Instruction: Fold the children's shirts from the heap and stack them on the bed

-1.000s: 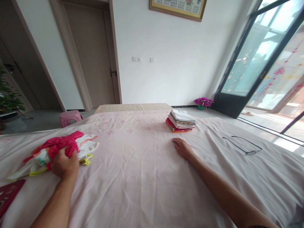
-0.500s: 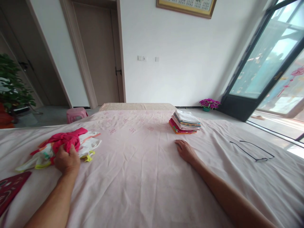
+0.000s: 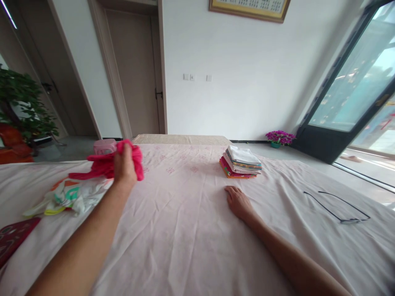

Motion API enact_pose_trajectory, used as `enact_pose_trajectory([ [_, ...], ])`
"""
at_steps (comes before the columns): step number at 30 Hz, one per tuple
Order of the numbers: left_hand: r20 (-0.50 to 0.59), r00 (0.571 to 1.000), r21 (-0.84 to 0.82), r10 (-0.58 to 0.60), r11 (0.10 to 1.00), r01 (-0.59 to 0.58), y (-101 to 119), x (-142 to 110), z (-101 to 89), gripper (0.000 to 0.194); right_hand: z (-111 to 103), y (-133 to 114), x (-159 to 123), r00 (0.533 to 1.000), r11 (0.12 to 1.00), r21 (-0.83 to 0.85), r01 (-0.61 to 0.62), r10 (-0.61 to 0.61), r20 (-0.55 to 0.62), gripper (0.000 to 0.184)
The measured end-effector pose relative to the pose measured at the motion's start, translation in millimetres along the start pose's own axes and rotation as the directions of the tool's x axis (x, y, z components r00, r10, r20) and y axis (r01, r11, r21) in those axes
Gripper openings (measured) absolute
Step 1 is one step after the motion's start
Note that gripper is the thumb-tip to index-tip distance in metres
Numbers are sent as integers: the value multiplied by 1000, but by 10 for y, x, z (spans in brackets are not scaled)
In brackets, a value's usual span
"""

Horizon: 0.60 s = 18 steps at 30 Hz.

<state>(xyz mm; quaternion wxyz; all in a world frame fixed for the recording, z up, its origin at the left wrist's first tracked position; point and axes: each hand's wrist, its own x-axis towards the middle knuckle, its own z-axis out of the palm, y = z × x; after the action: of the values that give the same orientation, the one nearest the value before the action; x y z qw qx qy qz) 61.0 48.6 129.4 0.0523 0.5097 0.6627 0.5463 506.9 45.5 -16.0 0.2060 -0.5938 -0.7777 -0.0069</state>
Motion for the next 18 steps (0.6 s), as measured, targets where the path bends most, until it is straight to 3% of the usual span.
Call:
enact_pose_trajectory([
  [1,159,985,-176,72,983,-43,142,-172,137,60,-1,12,-1,1000,1000,6,5,-6,4,36],
  [3,435,861,-420,263,905,-65,322,-524,361,57,-8,37,-2,1000,1000,28,14,-14,15,35],
  [5,505,811,-400,297,912,-86,337,-794,487,50,-21,52,-2,1000,998,53,13,-14,24,35],
  [6,500,819,-323,281,938,-125,283,-879,511,44,-28,54,-1,1000,998,65,9,-11,28,36],
  [9,396,897,58,197,969,-238,-54,-969,482,35,-45,42,-6,999,997,82,8,-11,32,41],
  [12,290,952,370,93,907,-201,-479,-990,432,36,-41,22,-23,999,997,68,37,-39,35,45],
  [15,291,955,474,53,859,-192,-812,-1076,462,44,-31,11,-44,997,997,52,58,-61,46,46],
  [18,315,946,519,74,822,-237,-982,-1153,544,50,-48,4,-63,995,995,57,78,-81,51,46],
])
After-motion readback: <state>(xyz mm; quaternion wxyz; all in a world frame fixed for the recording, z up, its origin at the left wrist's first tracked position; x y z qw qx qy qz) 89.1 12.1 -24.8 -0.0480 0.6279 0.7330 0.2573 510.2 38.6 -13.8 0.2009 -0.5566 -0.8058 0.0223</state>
